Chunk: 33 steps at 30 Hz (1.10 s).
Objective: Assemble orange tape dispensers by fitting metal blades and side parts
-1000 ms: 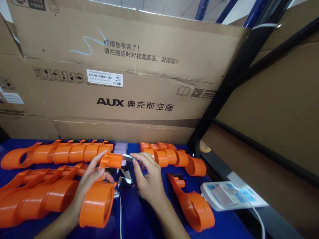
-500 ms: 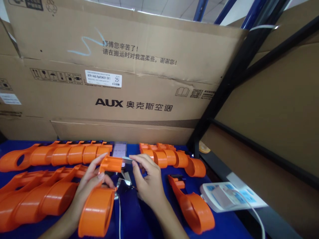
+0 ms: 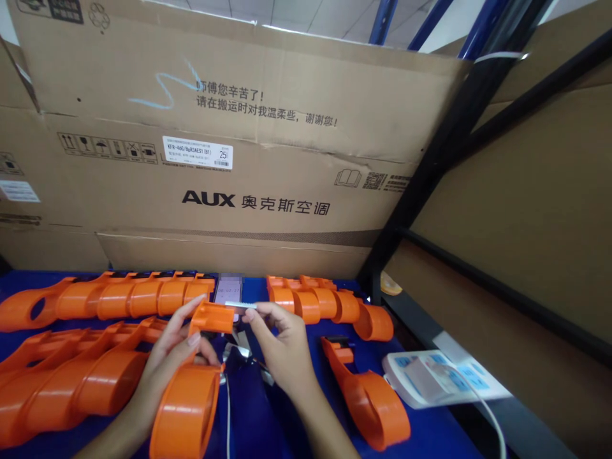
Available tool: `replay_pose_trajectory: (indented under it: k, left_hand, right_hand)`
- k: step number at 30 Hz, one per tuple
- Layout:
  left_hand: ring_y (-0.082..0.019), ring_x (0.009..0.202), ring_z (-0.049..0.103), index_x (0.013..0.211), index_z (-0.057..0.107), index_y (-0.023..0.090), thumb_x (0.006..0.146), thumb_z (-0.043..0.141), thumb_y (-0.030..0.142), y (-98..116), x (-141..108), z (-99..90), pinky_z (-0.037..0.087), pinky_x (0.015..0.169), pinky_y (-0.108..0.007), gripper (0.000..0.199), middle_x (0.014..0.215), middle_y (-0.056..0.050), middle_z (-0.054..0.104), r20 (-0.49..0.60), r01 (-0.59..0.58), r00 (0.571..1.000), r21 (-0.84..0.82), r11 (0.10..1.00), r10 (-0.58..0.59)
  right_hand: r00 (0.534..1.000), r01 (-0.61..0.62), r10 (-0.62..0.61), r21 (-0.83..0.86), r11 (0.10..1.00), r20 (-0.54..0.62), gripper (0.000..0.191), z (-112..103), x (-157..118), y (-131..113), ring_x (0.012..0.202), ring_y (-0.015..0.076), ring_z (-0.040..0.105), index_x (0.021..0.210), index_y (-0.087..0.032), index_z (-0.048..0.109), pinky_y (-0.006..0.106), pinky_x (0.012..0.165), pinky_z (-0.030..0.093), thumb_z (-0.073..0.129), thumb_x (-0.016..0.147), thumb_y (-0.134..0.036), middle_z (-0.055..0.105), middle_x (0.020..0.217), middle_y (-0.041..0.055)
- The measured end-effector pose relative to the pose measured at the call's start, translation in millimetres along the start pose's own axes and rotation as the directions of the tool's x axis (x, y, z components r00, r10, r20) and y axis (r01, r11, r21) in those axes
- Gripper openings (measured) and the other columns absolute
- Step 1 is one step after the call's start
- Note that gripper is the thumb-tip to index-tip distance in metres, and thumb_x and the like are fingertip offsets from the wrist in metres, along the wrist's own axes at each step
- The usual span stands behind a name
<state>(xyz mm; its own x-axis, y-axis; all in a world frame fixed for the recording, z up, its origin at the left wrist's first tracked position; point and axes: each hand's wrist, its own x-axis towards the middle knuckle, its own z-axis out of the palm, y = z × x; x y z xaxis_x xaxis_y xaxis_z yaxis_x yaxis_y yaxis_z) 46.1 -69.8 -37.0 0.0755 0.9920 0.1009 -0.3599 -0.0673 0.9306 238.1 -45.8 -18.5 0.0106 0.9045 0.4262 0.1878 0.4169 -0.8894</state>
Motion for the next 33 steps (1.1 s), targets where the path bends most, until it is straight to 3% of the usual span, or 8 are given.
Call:
replay_pose_trajectory:
  k: [3,6,9,12,15,23,27,33]
  left_hand:
    - [-0.021,0.062,0.071,0.16,0.028,0.019,0.093,0.068,0.044,-2.8,4.0,-7.5,0.053,0.065,-0.029,0.081,0.071,-0.004,0.075,0.033,0.043,0.999,0.008,0.999,-0.043]
    - [-0.023,0.062,0.071,0.162,0.022,0.016,0.091,0.069,0.046,-5.8,8.1,-12.8,0.054,0.063,-0.03,0.09,0.069,-0.006,0.076,0.085,0.088,0.992,0.031,0.996,-0.09]
    - [-0.021,0.064,0.071,0.163,0.024,0.017,0.091,0.07,0.044,-4.4,6.1,-9.1,0.056,0.069,-0.031,0.089,0.072,-0.003,0.075,0.04,0.037,0.998,0.041,0.998,-0.039]
    - [-0.019,0.067,0.07,0.163,0.029,0.018,0.093,0.069,0.042,-0.2,0.3,-2.2,0.057,0.074,-0.031,0.084,0.076,-0.003,0.076,0.01,-0.006,1.0,0.084,0.996,0.006]
    - [-0.02,0.07,0.07,0.163,0.032,0.019,0.093,0.069,0.043,1.4,-3.6,0.6,0.057,0.075,-0.031,0.082,0.077,-0.003,0.076,0.009,-0.018,1.0,0.129,0.991,0.017]
    - [-0.021,0.076,0.071,0.163,0.031,0.024,0.093,0.068,0.042,-1.7,-5.2,0.4,0.058,0.079,-0.033,0.081,0.082,-0.002,0.076,0.034,-0.024,0.999,0.187,0.982,0.018]
    - [-0.021,0.076,0.071,0.164,0.028,0.022,0.095,0.066,0.042,1.3,-6.3,0.7,0.056,0.08,-0.031,0.082,0.078,-0.002,0.076,0.027,-0.025,0.999,0.199,0.98,0.02]
    - [-0.018,0.057,0.067,0.161,0.035,0.018,0.09,0.07,0.044,3.5,1.8,-6.7,0.053,0.06,-0.026,0.083,0.063,-0.002,0.073,-0.051,0.068,0.996,0.005,0.998,-0.068]
  right_hand:
    - [1.0,0.027,-0.026,-0.101,0.995,0.012,0.028,-1.4,0.0,-5.0,0.068,0.0167,0.064,0.075,-0.019,0.071,0.026,0.066,0.048,0.066,0.097,-0.036,0.071,0.073,0.0015]
    - [0.995,0.096,-0.098,-0.221,0.971,0.001,0.03,-3.0,-0.6,-9.0,0.065,0.016,0.062,0.073,-0.019,0.069,0.026,0.065,0.046,0.064,0.099,-0.034,0.069,0.071,0.0009]
    - [0.986,0.167,-0.167,-0.307,0.937,0.028,0.032,-2.1,-1.2,-8.8,0.065,0.0168,0.062,0.073,-0.02,0.068,0.028,0.065,0.046,0.061,0.101,-0.033,0.067,0.07,0.0017]
    - [0.975,0.221,-0.212,-0.35,0.91,0.063,0.026,1.2,-3.5,-7.9,0.071,0.0198,0.065,0.086,-0.02,0.072,0.03,0.069,0.05,0.055,0.103,-0.031,0.071,0.078,0.0045]
    - [0.966,0.258,-0.236,-0.347,0.902,0.106,0.025,4.3,-6.7,-9.1,0.083,0.0232,0.069,0.114,-0.02,0.073,0.034,0.079,0.055,0.051,0.105,-0.028,0.074,0.093,0.0082]
    - [0.922,0.357,-0.238,-0.44,0.824,0.304,0.059,5.7,-10.0,-3.9,0.083,0.0252,0.064,0.158,-0.02,0.042,0.038,0.075,0.056,0.044,0.099,-0.014,0.068,0.088,0.0074]
    - [0.911,0.369,-0.221,-0.448,0.814,0.349,0.071,6.4,-11.6,-0.5,0.084,0.0249,0.063,0.163,-0.019,0.029,0.037,0.073,0.055,0.044,0.094,-0.009,0.065,0.088,0.0065]
    - [0.943,0.321,-0.228,-0.47,0.822,0.244,0.049,2.8,-9.4,-0.8,0.095,0.0248,0.067,0.149,-0.023,0.053,0.039,0.085,0.056,0.044,0.101,-0.016,0.072,0.103,0.0091]
